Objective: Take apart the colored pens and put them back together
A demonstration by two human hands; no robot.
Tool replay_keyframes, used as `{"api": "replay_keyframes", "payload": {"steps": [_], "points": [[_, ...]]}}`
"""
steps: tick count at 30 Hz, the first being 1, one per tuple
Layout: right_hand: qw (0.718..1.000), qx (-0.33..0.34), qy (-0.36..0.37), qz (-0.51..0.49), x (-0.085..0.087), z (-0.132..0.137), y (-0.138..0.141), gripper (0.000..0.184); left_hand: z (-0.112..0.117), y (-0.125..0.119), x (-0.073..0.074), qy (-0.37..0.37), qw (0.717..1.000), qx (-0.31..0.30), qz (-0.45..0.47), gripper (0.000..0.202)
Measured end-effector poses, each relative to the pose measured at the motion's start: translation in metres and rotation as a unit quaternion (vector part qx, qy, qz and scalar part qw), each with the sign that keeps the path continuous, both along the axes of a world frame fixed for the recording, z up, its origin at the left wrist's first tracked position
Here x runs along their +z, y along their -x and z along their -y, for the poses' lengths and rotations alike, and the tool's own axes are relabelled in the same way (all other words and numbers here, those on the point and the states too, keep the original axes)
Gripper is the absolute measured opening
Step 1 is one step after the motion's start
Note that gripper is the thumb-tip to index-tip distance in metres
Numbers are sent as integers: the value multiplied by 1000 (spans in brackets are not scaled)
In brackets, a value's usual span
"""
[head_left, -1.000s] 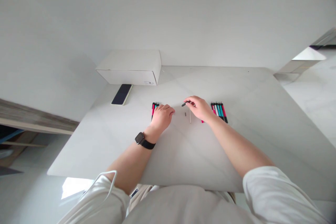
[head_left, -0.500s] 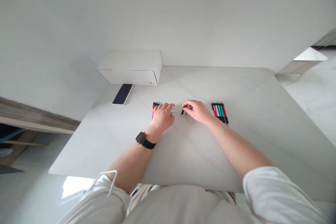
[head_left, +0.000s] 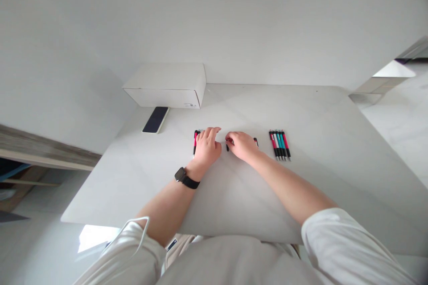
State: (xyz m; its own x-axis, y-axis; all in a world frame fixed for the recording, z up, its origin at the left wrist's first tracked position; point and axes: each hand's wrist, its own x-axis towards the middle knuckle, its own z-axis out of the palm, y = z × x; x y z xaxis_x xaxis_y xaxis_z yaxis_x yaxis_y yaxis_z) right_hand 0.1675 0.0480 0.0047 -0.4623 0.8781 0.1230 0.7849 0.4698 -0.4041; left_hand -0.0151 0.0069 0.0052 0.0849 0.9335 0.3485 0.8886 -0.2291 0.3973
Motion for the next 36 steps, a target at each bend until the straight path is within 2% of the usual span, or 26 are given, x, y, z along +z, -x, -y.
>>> {"api": "replay_keyframes", "payload": {"steps": [7,11,14,17,20,22,25,30,33,36], "points": [[1000,-7,-21,15,-2,0,3,13,-1,0,1,5,1000,-10,19,54],[998,-29,-31,-47,7,-1,-5,23,0,0,4,-8,999,-21,43,50],[983,-78,-83,-145,32,-7,-26,38,3,-2,7,-26,995,-41,84,42],[957,-110,-140,-228,67,-10,-52,40,8,-5,9,-5,989,-81,126,36],[949,-115,-152,-251,96,-1,-69,35,13,-8,13,37,974,-173,138,29],[956,-93,-140,-241,104,12,-73,32,15,-10,17,55,959,-240,141,25],[976,-42,-89,-194,97,37,-73,33,18,-12,23,72,941,-298,141,22],[997,62,-9,-40,56,76,-78,28,26,-18,23,133,923,-344,109,20],[998,59,3,8,35,89,-82,19,31,-24,21,141,912,-378,78,21],[998,48,9,28,24,94,-84,12,35,-29,19,124,910,-394,30,14]]}}
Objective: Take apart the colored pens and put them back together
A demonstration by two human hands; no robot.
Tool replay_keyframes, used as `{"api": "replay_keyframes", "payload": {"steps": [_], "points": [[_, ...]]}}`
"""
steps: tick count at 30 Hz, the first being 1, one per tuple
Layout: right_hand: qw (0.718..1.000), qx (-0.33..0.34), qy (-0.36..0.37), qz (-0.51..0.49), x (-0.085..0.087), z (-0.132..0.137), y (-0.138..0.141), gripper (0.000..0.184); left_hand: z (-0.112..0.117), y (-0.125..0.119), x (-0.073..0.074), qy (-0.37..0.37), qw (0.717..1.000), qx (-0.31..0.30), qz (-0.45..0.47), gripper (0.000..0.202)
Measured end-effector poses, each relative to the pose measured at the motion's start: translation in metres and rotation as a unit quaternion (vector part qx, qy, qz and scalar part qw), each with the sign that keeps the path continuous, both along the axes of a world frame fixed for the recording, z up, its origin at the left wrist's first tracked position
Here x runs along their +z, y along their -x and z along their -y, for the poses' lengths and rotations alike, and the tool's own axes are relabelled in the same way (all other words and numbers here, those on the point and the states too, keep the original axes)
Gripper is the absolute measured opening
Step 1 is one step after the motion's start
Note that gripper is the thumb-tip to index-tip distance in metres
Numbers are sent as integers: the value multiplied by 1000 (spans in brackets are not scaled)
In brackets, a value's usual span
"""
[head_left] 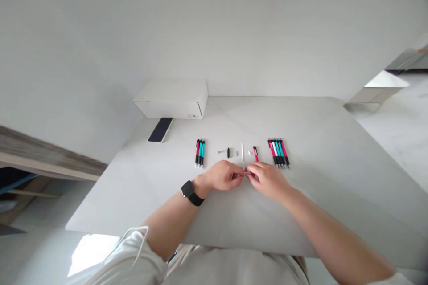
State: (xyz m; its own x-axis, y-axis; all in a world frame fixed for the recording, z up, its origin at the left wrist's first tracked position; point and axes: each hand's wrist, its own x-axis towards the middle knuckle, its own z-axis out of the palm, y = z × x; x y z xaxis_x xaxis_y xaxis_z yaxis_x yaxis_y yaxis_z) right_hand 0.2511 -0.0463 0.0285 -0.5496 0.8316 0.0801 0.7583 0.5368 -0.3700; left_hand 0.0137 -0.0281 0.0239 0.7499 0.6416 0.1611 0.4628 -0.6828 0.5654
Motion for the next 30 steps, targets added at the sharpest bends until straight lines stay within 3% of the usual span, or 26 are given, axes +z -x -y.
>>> {"api": "replay_keyframes", "payload": {"steps": [4,9,19,21,23,26,30], "points": [[1000,1,14,2,-5,0,0,12,0,1,-6,-45,998,19,-49,16],[999,2,27,24,-10,-4,0,11,-4,7,-10,-40,998,19,-48,16],[999,6,28,39,-16,-5,4,14,-6,11,-4,-43,998,25,-33,23],[999,14,33,36,-15,-6,4,14,-8,14,-1,-58,996,68,-21,22],[998,28,36,35,-12,-6,3,14,-12,18,2,-80,982,170,-13,23],[997,49,39,36,-4,-9,2,15,-22,27,2,-113,936,331,-28,29],[998,57,25,24,12,-21,4,15,-31,36,-4,-144,915,367,-81,24]]}}
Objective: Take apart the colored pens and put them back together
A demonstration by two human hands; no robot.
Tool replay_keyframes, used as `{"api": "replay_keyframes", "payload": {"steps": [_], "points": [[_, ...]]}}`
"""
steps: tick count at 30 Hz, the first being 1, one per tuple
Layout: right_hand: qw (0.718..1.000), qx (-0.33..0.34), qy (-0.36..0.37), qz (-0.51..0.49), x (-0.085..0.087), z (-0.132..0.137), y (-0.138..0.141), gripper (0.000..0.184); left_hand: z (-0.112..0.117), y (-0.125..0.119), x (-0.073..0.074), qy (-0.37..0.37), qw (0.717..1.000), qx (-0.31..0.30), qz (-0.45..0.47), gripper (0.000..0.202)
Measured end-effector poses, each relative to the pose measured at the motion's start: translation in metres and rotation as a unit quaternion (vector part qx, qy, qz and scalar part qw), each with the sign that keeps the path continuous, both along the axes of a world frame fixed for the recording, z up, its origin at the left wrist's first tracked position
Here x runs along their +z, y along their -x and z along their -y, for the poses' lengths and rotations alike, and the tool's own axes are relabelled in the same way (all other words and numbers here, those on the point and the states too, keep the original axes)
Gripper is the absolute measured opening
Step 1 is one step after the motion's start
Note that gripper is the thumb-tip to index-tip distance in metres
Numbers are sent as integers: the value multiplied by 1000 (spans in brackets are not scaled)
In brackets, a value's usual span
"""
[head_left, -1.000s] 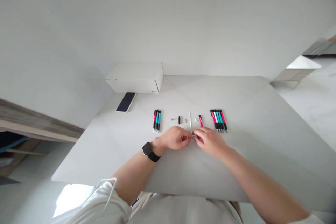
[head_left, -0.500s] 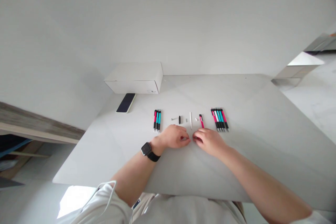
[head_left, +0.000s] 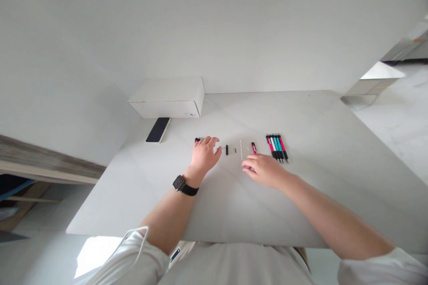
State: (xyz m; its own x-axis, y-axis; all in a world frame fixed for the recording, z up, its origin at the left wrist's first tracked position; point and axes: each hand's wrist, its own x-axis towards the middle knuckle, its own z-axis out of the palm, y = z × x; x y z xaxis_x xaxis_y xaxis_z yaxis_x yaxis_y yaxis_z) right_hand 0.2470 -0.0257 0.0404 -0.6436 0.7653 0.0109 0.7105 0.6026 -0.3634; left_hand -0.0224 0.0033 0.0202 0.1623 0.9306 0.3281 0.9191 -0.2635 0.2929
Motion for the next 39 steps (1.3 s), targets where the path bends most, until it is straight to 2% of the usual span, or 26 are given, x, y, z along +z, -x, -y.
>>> {"api": "replay_keyframes", "payload": {"steps": [3,6,11,15,19,23,26,29,33,39], "points": [[1000,2,-28,-9,8,-20,9,14,-2,2,-7,12,1000,6,-18,21],[998,-4,-69,-14,6,-47,24,16,-3,4,-13,26,999,6,-29,18],[995,22,-97,17,-15,-84,56,28,-5,6,-15,37,998,0,-43,10],[993,55,-102,15,-28,-96,70,19,-7,5,-12,-11,1000,5,29,11],[991,54,-120,-32,-24,-97,65,13,-10,3,-10,-65,991,-12,115,12],[986,-2,-122,-115,-12,-85,48,16,-8,-2,-10,-100,978,-71,167,12],[975,-40,-115,-185,-11,-70,38,15,-4,-8,-10,-100,968,-117,198,11],[958,-69,-121,-252,-20,-56,33,14,-2,-11,-12,-89,961,-142,221,10],[934,-108,-133,-312,-39,-47,32,17,-5,-10,-16,-73,958,-132,244,9],[935,-98,-127,-316,-49,-48,29,18,-10,-7,-21,-56,958,-112,259,8]]}}
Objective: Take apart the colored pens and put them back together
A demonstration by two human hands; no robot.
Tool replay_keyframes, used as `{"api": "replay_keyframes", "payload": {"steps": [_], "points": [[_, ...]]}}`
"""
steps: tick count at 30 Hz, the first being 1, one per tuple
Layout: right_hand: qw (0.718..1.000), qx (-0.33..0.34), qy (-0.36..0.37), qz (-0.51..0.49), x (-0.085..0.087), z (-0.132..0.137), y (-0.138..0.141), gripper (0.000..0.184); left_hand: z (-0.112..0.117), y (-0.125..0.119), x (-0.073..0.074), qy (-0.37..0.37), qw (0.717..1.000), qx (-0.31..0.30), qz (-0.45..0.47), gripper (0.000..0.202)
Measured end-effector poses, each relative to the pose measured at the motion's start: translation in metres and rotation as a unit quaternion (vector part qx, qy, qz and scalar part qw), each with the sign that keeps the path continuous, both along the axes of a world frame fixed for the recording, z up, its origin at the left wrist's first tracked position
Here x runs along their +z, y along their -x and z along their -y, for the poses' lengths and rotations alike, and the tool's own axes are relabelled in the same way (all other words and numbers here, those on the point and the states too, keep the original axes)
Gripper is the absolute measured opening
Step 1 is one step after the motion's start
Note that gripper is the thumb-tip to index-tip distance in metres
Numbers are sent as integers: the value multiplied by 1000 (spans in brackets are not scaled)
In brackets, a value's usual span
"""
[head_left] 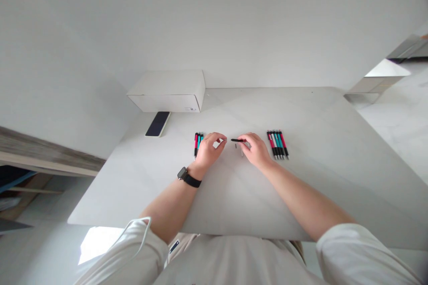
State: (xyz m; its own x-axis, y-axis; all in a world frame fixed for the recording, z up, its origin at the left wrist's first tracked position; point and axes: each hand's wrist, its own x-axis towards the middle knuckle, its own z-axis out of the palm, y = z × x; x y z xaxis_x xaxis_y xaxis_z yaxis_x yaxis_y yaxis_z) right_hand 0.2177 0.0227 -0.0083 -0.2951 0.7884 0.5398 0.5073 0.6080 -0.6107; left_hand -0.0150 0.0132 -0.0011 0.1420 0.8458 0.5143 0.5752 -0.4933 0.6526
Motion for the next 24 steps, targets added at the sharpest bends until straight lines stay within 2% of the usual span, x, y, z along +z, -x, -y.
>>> {"api": "replay_keyframes", "payload": {"steps": [13,24], "points": [[1000,26,-10,4,1,0,0,17,1,-3,1,5,999,-40,-1,7],[1000,29,-8,3,3,3,1,17,3,-2,1,37,998,-57,5,11]]}}
